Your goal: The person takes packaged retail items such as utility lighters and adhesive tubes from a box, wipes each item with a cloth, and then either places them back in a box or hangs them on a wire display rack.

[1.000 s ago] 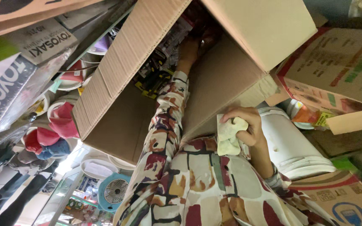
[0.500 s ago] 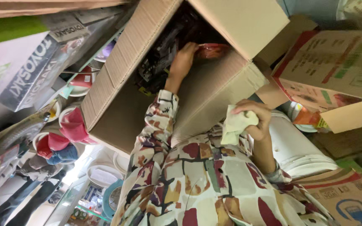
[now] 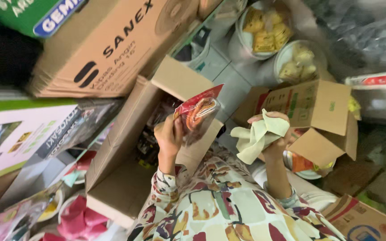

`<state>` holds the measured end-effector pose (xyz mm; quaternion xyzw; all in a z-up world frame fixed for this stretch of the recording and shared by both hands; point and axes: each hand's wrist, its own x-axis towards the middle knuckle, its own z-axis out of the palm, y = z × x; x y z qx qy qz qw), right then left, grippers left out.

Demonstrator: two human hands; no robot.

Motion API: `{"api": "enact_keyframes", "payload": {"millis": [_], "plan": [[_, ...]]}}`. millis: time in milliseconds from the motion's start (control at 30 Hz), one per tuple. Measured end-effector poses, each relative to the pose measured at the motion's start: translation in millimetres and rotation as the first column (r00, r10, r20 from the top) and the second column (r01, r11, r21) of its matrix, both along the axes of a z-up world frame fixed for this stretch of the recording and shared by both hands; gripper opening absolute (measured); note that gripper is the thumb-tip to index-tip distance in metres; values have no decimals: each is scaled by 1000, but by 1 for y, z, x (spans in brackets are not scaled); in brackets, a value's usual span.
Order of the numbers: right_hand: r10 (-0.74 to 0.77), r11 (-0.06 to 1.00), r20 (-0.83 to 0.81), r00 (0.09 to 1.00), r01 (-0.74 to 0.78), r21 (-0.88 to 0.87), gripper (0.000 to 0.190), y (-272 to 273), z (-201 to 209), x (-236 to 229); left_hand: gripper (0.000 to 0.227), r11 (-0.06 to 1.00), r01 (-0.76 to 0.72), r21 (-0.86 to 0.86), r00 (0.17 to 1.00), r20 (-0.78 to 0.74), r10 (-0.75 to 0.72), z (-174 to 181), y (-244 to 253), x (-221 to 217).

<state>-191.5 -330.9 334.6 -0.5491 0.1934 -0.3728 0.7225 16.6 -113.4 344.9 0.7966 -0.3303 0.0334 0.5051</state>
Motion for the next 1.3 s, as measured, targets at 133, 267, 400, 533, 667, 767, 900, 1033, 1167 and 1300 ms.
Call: {"api": "enact_keyframes", "payload": {"millis": [133,267,400,533,667,767,900,1033,1167,1300], "plan": [[-195,980,160,968,188,61,44,-23,31,4,11,994,65,-87,997,-33,-68,27,-58,-8],[-382,923,203,902,381,43,76,-40,63,0,8,982,83,-172,989,-106,-103,42,-122,-31],[-357,927,186,915,372,-52,95,-43,81,-8,12,950,165,-263,916,-316,-247,59,-178,-70],[-499,772,-69,864,408,-487,96,-49,67,-23,13,908,325,-266,911,-169,-376,57,-212,-99],[-544,749,-14,839,479,-458,76,-86,37,-44,10,908,365,-206,913,-111,-393,44,-236,-121],[-632,699,-22,775,558,-447,54,-105,15,-62,10,874,428,-229,881,-109,-460,39,-245,-132],[-732,647,-25,681,683,-339,30,-143,0,-70,10,842,481,-244,848,-117,-517,32,-264,-136],[-700,708,95,708,705,-39,28,-178,14,-79,12,883,435,-176,862,-203,-465,20,-298,-118],[-637,757,341,691,644,111,55,-198,71,-96,14,835,506,-216,803,-236,-547,18,-340,-85],[-808,322,160,567,653,-685,61,-209,122,-67,14,641,714,-280,650,-73,-756,19,-382,-77]]}}
